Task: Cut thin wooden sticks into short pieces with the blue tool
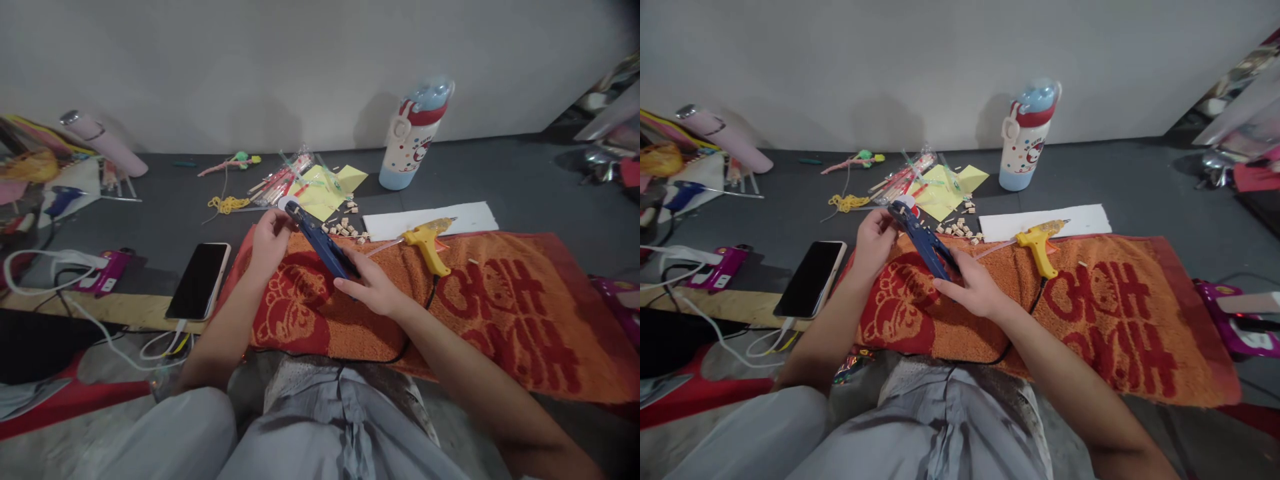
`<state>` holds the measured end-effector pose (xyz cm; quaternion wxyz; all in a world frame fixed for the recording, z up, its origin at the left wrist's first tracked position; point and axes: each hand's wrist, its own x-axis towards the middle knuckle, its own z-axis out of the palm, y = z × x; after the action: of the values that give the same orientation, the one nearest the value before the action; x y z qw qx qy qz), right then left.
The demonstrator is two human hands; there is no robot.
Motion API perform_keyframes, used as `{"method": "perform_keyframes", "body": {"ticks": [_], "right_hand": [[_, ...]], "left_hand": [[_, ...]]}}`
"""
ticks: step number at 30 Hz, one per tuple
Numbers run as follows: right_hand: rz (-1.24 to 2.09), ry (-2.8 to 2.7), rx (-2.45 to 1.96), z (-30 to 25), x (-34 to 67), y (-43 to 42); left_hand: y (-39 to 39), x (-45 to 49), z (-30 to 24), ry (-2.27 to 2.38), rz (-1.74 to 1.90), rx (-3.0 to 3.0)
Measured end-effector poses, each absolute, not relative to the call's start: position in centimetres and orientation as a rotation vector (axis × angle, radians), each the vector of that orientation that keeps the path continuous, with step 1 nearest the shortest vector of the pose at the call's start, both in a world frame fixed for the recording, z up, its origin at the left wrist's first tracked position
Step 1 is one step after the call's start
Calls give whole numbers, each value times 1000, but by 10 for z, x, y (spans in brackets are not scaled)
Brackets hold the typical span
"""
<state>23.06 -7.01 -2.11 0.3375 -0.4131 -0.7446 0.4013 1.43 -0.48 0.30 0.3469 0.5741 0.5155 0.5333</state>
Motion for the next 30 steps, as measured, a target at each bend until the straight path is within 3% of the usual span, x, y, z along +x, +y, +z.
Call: {"method": "perform_keyframes", "body": {"ticks": [30], "right_hand": [[1059,-1929,-1044,-26,232,-71]], "left_hand": [[-9,11,5,1562,1492,1704]]}}
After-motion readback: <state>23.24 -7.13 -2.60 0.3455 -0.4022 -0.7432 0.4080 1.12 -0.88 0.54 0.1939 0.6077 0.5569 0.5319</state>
